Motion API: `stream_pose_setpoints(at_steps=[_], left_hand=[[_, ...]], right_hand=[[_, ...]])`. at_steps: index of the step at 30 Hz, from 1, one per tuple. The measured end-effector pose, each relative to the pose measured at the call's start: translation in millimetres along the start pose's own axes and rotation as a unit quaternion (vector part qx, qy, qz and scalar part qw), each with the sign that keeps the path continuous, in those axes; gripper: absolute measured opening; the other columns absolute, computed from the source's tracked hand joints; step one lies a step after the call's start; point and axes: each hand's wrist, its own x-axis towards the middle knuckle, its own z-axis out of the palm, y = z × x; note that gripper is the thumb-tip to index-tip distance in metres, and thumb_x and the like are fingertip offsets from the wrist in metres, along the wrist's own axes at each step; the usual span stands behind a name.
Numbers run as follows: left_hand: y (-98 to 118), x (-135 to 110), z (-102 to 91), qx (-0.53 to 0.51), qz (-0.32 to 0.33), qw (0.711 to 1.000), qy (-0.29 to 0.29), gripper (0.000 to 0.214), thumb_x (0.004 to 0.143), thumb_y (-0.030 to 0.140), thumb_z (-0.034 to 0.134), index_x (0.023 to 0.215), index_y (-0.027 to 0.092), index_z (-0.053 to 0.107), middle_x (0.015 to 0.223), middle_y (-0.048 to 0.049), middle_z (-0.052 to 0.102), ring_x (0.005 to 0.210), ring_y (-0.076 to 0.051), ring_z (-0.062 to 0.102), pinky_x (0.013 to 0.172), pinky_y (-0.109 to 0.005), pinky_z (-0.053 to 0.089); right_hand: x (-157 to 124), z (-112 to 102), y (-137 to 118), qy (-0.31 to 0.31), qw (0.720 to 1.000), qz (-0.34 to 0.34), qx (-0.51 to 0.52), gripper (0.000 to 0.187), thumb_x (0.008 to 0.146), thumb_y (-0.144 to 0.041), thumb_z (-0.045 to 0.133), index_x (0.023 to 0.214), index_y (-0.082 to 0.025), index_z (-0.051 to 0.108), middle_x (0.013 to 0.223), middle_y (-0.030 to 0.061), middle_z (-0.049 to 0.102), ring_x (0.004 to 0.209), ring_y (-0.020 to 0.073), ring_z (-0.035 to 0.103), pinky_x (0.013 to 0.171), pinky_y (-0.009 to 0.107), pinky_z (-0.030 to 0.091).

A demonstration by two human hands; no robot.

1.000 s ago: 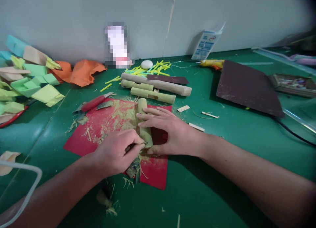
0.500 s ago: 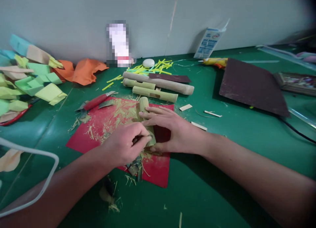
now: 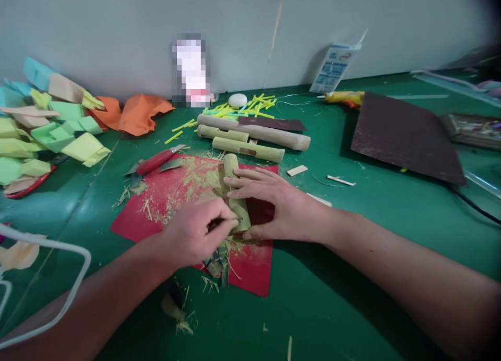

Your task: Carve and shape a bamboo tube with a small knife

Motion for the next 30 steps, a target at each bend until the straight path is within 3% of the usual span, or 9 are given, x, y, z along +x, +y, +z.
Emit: stream_pose_setpoints(at_steps=[5,10,16,23,30], left_hand=[[4,-10,1.4,-0.027,0.030,0.998,-0.041,0.008,0.089,0.017,0.054,0.084,0.016,0.060,0.072,0.0007,0.061,0.065,-0.009,0.055,0.060,-0.022,0.042],[1,-7,-0.8,-0.029,0.012,0.999,0.005,0.007,0.088,0.016,0.056,0.086,0.018,0.062,0.077,0.0005,0.064,0.070,-0.010,0.059,0.064,-0.022,0.045],[-4,-4,-6.1,0.013,0.000,0.999,0.032,0.006,0.087,0.018,0.057,0.087,0.017,0.063,0.076,-0.0004,0.064,0.062,-0.010,0.057,0.056,-0.023,0.043],[0,-3,-5.4,0.006,0.042,0.998,-0.042,0.004,0.087,0.016,0.056,0.087,0.017,0.060,0.072,0.0015,0.059,0.061,-0.009,0.052,0.056,-0.022,0.040],[-3,-5,-6.3,0.017,0.020,0.999,-0.031,0.004,0.087,0.019,0.056,0.088,0.018,0.060,0.076,0.0014,0.062,0.063,-0.009,0.054,0.058,-0.022,0.041]], right_hand=[[-2,-1,1,0.001,1.000,0.004,0.004,0.060,0.064,-0.031,0.080,0.120,-0.028,0.061,0.141,0.0042,0.052,0.139,0.0263,0.034,0.110,0.049,0.032],[-2,-1,0,0.003,1.000,-0.004,-0.005,0.058,0.064,-0.033,0.080,0.119,-0.025,0.061,0.141,0.0053,0.053,0.139,0.0256,0.035,0.111,0.047,0.031],[-3,-3,-5,-0.008,0.999,0.002,-0.043,0.058,0.067,-0.030,0.075,0.122,-0.026,0.060,0.142,0.0037,0.051,0.138,0.0265,0.035,0.113,0.049,0.025],[-2,-3,-9,-0.029,0.999,-0.036,-0.024,0.061,0.069,-0.029,0.074,0.128,-0.029,0.058,0.143,0.0021,0.050,0.139,0.0265,0.034,0.114,0.048,0.023],[-3,-1,0,0.005,0.999,-0.036,0.005,0.060,0.063,-0.032,0.080,0.120,-0.027,0.062,0.141,0.0069,0.052,0.135,0.0282,0.040,0.111,0.049,0.029]])
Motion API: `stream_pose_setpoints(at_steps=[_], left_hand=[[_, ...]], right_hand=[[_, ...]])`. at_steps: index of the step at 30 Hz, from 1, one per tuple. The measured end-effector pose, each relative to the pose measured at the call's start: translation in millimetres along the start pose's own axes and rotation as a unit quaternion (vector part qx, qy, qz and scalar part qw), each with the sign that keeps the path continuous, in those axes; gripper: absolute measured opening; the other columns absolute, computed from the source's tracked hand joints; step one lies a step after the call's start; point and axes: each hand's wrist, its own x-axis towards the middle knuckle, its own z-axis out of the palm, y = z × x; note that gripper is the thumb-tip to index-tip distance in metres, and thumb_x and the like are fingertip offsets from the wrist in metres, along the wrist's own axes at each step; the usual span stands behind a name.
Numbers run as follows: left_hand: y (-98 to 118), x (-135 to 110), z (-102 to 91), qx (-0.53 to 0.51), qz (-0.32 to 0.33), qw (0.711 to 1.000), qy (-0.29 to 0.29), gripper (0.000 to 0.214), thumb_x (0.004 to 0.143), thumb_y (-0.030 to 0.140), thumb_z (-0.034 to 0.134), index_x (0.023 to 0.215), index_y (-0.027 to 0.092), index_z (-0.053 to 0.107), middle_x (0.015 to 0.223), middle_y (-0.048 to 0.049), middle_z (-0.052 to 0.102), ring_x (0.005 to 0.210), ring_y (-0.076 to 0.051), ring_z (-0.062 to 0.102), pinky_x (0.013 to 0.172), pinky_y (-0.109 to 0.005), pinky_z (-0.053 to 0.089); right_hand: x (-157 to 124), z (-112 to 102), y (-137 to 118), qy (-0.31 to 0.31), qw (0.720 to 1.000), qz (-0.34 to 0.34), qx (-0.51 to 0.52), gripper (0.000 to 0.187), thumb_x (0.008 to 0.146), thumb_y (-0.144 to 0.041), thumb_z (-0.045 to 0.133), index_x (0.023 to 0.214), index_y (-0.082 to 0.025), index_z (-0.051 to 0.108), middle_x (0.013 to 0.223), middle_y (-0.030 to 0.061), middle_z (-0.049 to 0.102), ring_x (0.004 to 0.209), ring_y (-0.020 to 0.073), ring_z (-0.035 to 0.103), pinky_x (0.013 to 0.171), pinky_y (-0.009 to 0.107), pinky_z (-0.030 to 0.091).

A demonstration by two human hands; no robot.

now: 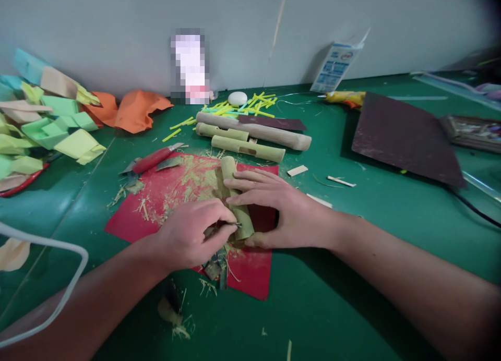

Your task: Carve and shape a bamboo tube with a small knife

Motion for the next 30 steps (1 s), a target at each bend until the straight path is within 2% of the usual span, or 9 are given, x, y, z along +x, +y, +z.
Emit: stream_pose_setpoints(at_steps=[4,8,14,19,24,30], left_hand=[[2.5,0.2,0.3,0.013,-0.014,1.000,0.023,0.006,0.087,0.018,0.058,0.091,0.019,0.062,0.075,0.0021,0.063,0.061,-0.008,0.054,0.058,-0.021,0.041],[3.1,1.1,-0.7,0.002,0.005,1.000,0.005,0.007,0.088,0.018,0.056,0.090,0.018,0.063,0.074,0.0017,0.061,0.062,-0.008,0.053,0.058,-0.020,0.041],[3.1,1.2,0.6,-0.003,-0.008,1.000,-0.012,0.005,0.087,0.019,0.059,0.086,0.019,0.063,0.069,0.0027,0.062,0.060,-0.008,0.054,0.056,-0.020,0.040],[6.5,3.3,5.1,-0.022,-0.019,1.000,0.010,0.009,0.087,0.019,0.057,0.079,0.018,0.061,0.069,0.0022,0.063,0.060,-0.008,0.055,0.056,-0.020,0.040],[5.5,0.2,3.5,-0.017,-0.025,0.999,-0.010,0.011,0.088,0.020,0.055,0.078,0.018,0.060,0.068,0.0016,0.061,0.060,-0.009,0.055,0.055,-0.022,0.040],[7.6,5.1,6.8,-0.047,-0.015,0.999,0.015,0.011,0.086,0.018,0.056,0.076,0.018,0.059,0.067,0.0017,0.061,0.059,-0.009,0.054,0.055,-0.022,0.041]], right_hand=[[-0.9,-0.8,4.2,0.022,1.000,-0.004,-0.009,0.059,0.063,-0.033,0.080,0.119,-0.025,0.063,0.141,0.0093,0.051,0.132,0.0287,0.044,0.110,0.048,0.032],[-1.0,-0.8,5.3,0.018,1.000,-0.001,-0.026,0.059,0.063,-0.034,0.080,0.118,-0.023,0.062,0.141,0.0107,0.051,0.133,0.0276,0.043,0.111,0.046,0.031],[-1.0,-0.3,3.3,0.024,0.999,0.005,-0.023,0.059,0.062,-0.035,0.081,0.118,-0.024,0.063,0.141,0.0092,0.051,0.133,0.0279,0.044,0.111,0.047,0.032],[0.0,-0.5,-0.1,0.023,1.000,0.013,-0.005,0.055,0.063,-0.030,0.081,0.116,-0.025,0.065,0.139,0.0084,0.053,0.134,0.0278,0.042,0.109,0.047,0.035],[0.8,0.1,-0.4,0.022,1.000,0.016,-0.001,0.055,0.063,-0.029,0.080,0.116,-0.025,0.064,0.140,0.0089,0.052,0.133,0.0275,0.043,0.109,0.047,0.035],[1.0,-0.3,0.5,0.017,1.000,0.019,0.006,0.055,0.062,-0.030,0.081,0.115,-0.026,0.064,0.138,0.0066,0.055,0.134,0.0265,0.042,0.109,0.046,0.036]])
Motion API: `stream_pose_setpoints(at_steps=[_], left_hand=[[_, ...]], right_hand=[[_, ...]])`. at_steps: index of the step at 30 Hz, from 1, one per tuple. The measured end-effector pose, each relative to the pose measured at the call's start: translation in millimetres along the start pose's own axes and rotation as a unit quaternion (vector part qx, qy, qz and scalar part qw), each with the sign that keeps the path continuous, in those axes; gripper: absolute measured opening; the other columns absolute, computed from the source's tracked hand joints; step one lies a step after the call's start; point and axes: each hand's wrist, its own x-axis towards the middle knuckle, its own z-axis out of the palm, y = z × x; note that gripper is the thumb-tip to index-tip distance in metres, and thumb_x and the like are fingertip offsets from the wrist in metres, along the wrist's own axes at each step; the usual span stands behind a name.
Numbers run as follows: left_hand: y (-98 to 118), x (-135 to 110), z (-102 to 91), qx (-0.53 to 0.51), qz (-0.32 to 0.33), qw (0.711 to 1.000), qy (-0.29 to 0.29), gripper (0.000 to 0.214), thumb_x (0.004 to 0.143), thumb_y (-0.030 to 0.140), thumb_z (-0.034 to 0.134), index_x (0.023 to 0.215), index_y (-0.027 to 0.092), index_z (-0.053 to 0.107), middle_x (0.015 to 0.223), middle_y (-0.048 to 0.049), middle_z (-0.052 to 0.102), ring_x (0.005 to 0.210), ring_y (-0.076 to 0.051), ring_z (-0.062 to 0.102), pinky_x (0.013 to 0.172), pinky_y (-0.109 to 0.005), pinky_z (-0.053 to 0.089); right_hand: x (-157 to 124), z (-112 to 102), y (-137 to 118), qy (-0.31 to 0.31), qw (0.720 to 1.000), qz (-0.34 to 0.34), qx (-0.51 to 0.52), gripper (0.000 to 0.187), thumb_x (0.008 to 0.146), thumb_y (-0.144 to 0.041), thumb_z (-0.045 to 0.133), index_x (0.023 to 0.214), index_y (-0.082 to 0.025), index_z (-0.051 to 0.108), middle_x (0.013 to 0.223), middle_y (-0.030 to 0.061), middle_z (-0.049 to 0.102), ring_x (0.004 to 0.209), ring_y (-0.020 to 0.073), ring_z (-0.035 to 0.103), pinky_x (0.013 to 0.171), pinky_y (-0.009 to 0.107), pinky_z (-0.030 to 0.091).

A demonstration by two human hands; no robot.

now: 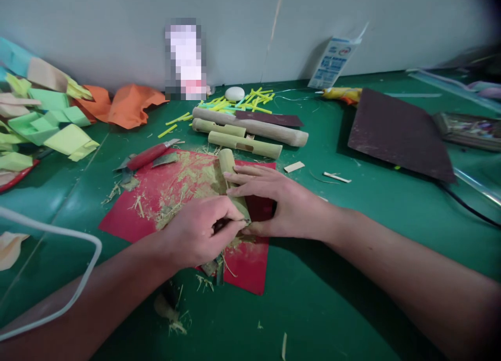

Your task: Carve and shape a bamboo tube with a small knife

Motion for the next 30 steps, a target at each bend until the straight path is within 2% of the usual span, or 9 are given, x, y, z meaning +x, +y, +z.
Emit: stream_pose_setpoints(at_steps=[5,10,16,21,26,30], left_hand=[[-1.2,-3.6,-1.1,0.033,-0.019,0.999,-0.012,0.010,0.086,0.019,0.056,0.077,0.017,0.060,0.065,0.0022,0.060,0.056,-0.009,0.052,0.051,-0.021,0.038],[3.0,-0.2,3.6,0.010,0.001,1.000,0.014,0.012,0.086,0.018,0.057,0.074,0.017,0.059,0.066,0.0014,0.062,0.057,-0.009,0.052,0.054,-0.021,0.041],[1.3,-4.0,1.5,0.033,-0.024,0.999,0.005,0.010,0.086,0.020,0.057,0.077,0.017,0.060,0.064,0.0021,0.060,0.055,-0.008,0.051,0.051,-0.021,0.038],[3.4,-1.2,3.7,0.006,-0.009,1.000,0.011,0.012,0.086,0.017,0.056,0.074,0.018,0.059,0.066,0.0021,0.060,0.058,-0.008,0.053,0.054,-0.021,0.040],[1.8,-2.8,1.9,0.034,-0.035,0.999,0.011,0.008,0.086,0.020,0.058,0.078,0.018,0.060,0.067,0.0020,0.061,0.058,-0.009,0.054,0.053,-0.022,0.039],[2.7,1.7,2.9,0.010,-0.004,1.000,0.025,0.012,0.086,0.017,0.056,0.075,0.017,0.058,0.069,0.0014,0.060,0.061,-0.009,0.053,0.057,-0.022,0.041]], right_hand=[[-0.2,-1.6,-0.7,-0.012,1.000,0.007,0.000,0.056,0.063,-0.030,0.081,0.116,-0.025,0.064,0.140,0.0071,0.053,0.135,0.0262,0.041,0.108,0.045,0.037],[0.1,-1.2,-1.3,-0.009,1.000,0.006,-0.001,0.055,0.064,-0.029,0.081,0.117,-0.027,0.064,0.138,0.0056,0.055,0.135,0.0264,0.040,0.109,0.047,0.036],[0.0,-1.4,-1.5,-0.014,1.000,0.013,0.000,0.055,0.064,-0.032,0.082,0.116,-0.027,0.065,0.139,0.0058,0.054,0.136,0.0274,0.039,0.108,0.047,0.036],[-0.3,-0.9,-0.3,-0.009,1.000,0.007,-0.003,0.053,0.065,-0.030,0.080,0.116,-0.024,0.065,0.139,0.0076,0.054,0.136,0.0268,0.040,0.109,0.046,0.036],[-0.4,-0.8,-1.0,-0.014,1.000,0.011,0.004,0.056,0.063,-0.031,0.082,0.116,-0.027,0.064,0.140,0.0058,0.053,0.136,0.0270,0.039,0.110,0.047,0.035],[-0.1,-0.5,-1.6,-0.010,1.000,0.008,0.003,0.052,0.066,-0.031,0.080,0.115,-0.026,0.064,0.140,0.0058,0.053,0.136,0.0263,0.040,0.110,0.046,0.035]])
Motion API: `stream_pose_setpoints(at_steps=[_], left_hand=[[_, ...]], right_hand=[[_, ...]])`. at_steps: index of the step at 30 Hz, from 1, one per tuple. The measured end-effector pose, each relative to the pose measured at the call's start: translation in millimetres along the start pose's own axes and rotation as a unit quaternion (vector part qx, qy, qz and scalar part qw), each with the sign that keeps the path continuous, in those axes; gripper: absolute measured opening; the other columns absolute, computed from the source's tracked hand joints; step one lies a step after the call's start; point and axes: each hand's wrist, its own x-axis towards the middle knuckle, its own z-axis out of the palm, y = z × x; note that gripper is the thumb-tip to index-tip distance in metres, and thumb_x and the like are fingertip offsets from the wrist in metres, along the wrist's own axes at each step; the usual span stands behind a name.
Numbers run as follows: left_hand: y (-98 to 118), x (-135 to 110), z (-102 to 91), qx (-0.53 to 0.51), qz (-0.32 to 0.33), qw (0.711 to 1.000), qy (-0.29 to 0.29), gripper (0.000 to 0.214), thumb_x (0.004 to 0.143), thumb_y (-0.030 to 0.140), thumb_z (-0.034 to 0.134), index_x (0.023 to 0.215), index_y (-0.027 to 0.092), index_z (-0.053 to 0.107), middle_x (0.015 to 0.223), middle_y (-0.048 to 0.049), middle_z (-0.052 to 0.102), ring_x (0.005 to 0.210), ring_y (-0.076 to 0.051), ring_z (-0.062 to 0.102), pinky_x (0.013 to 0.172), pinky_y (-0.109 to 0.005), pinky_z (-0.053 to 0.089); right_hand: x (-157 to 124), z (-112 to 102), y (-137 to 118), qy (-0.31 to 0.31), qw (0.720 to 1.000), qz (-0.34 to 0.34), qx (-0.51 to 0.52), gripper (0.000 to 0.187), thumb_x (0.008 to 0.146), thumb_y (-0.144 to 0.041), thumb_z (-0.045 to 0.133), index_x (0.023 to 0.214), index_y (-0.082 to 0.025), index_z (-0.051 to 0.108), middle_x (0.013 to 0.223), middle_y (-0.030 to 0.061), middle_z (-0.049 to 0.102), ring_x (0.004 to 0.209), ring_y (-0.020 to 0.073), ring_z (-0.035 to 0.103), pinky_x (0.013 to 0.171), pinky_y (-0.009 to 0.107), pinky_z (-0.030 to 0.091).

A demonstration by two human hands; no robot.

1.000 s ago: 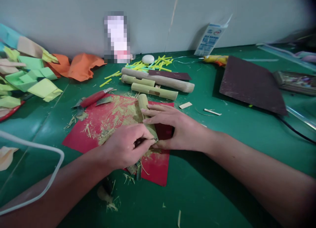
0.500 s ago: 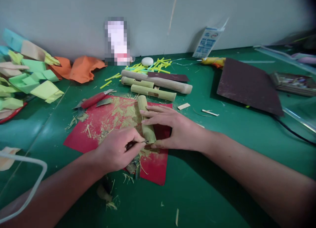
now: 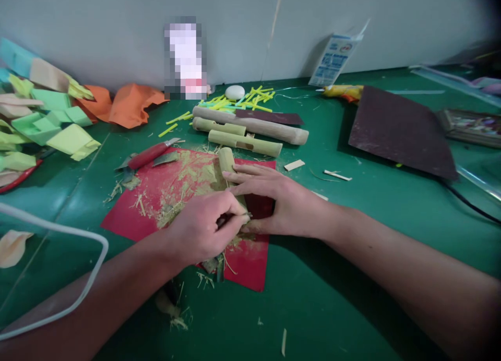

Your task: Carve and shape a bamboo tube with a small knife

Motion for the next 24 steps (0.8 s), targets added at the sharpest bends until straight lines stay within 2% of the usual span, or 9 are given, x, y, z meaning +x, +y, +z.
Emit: stream_pose_setpoints(at_steps=[4,7,13,18,20,24], left_hand=[[-3.2,-1.9,-1.9,0.013,-0.016,1.000,-0.019,0.010,0.086,0.017,0.056,0.076,0.016,0.058,0.064,0.0024,0.057,0.055,-0.008,0.049,0.052,-0.020,0.037],[-7.1,-4.7,-2.3,0.015,-0.026,0.999,-0.012,0.010,0.086,0.018,0.056,0.076,0.016,0.059,0.063,0.0031,0.057,0.054,-0.007,0.048,0.051,-0.020,0.036],[-8.2,-5.5,-0.8,0.014,-0.039,0.999,-0.011,0.007,0.085,0.019,0.058,0.078,0.018,0.061,0.067,0.0019,0.062,0.057,-0.009,0.053,0.053,-0.021,0.039],[-4.1,-0.6,2.3,-0.001,-0.004,1.000,0.019,0.009,0.085,0.019,0.058,0.077,0.017,0.058,0.068,0.0016,0.061,0.059,-0.009,0.054,0.055,-0.021,0.040],[-3.8,-0.6,1.6,0.003,0.001,1.000,0.005,0.010,0.086,0.018,0.056,0.076,0.017,0.058,0.067,0.0017,0.060,0.058,-0.009,0.053,0.055,-0.021,0.040],[-4.0,-1.6,-0.9,0.013,-0.030,0.999,-0.015,0.010,0.086,0.019,0.056,0.077,0.017,0.059,0.066,0.0016,0.060,0.058,-0.009,0.053,0.054,-0.022,0.038]], right_hand=[[-0.4,-0.6,1.4,-0.004,1.000,0.001,-0.004,0.056,0.063,-0.031,0.082,0.116,-0.024,0.064,0.140,0.0068,0.053,0.136,0.0257,0.040,0.109,0.044,0.037],[-1.7,-1.6,3.5,0.000,1.000,-0.006,-0.009,0.056,0.064,-0.029,0.081,0.116,-0.024,0.064,0.140,0.0068,0.053,0.135,0.0244,0.041,0.109,0.042,0.037],[-1.8,-1.9,3.3,-0.010,1.000,0.006,-0.019,0.058,0.063,-0.030,0.082,0.118,-0.025,0.063,0.141,0.0061,0.051,0.136,0.0258,0.039,0.110,0.045,0.034],[1.1,0.5,0.9,-0.001,1.000,-0.001,-0.004,0.050,0.067,-0.030,0.079,0.115,-0.025,0.064,0.140,0.0060,0.053,0.137,0.0250,0.038,0.109,0.045,0.037],[1.7,0.7,0.6,-0.002,1.000,0.002,-0.005,0.051,0.067,-0.031,0.079,0.116,-0.025,0.064,0.140,0.0058,0.053,0.136,0.0252,0.039,0.109,0.046,0.036],[2.2,0.7,1.1,-0.004,1.000,0.002,-0.009,0.055,0.064,-0.031,0.081,0.116,-0.025,0.064,0.140,0.0061,0.053,0.136,0.0257,0.039,0.110,0.045,0.036]])
